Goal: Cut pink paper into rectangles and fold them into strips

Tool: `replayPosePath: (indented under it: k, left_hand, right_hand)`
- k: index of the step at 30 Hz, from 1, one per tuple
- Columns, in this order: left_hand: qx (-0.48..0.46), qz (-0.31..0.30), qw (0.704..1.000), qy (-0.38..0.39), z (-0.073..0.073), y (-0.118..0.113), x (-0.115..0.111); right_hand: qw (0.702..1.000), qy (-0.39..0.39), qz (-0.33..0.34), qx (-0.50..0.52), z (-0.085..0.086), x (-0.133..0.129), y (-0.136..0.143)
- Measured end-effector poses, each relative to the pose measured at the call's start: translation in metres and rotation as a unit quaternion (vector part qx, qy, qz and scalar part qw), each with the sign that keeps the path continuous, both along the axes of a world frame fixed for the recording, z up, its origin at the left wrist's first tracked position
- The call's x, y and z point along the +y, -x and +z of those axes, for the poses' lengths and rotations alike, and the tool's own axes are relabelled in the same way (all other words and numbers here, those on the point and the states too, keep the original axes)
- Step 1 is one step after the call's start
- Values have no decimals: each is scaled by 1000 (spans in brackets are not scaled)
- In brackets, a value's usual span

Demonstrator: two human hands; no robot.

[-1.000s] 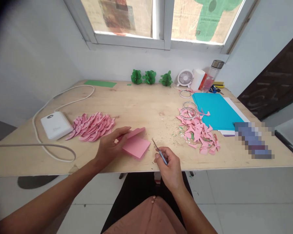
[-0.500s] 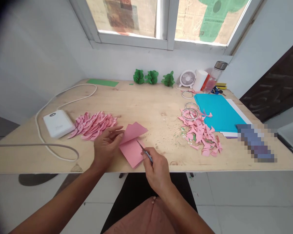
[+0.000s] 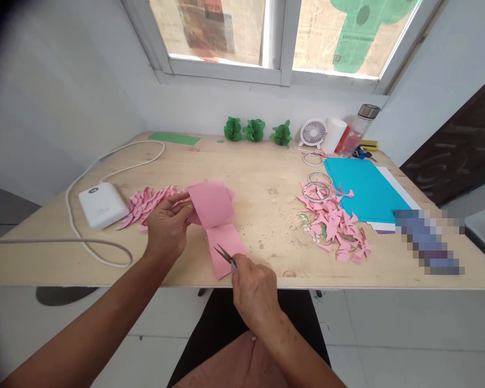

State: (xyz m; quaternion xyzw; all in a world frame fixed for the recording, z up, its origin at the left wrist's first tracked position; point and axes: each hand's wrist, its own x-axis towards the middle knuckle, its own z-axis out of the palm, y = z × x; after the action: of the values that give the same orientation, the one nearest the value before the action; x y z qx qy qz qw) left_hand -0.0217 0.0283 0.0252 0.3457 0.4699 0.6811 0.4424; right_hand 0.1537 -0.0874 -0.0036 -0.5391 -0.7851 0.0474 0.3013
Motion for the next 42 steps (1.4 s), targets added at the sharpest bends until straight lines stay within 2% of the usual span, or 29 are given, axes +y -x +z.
replayPosePath:
  k: [10,15,20,23,27,31,34,42]
  left_hand:
    - [-22,-17,999,30,0,1,-9]
    - [-22,-18,998,57,-5,1,-19]
    - [-32,-48,997,53,-10,2,-32]
    - [-27,-92,994,45,-9,3,-41]
    - [24,-139,989,48,-8,1,-45]
    - [67,-89,991,77,-12,0,-39]
    - [61,-59,993,86,-17,2,-31]
    - [-19,-73,992,102,-15,10,-19]
  right_hand:
    - [999,-46,-2,4,-5,-1,1]
    - [999,-50,-1,3,-5,-1,1]
    - [999,-45,1,4,-5,-1,2]
    - [999,-42,-3,-2,-5,-1,2]
    - [999,-41,-3,-4,-4,-1,2]
    - [999,-37,-1,-6,-4,-1,1]
    - [999,-44,1,-13,-4,-1,2]
    - [998,-47,1,-32,-4,-3,3]
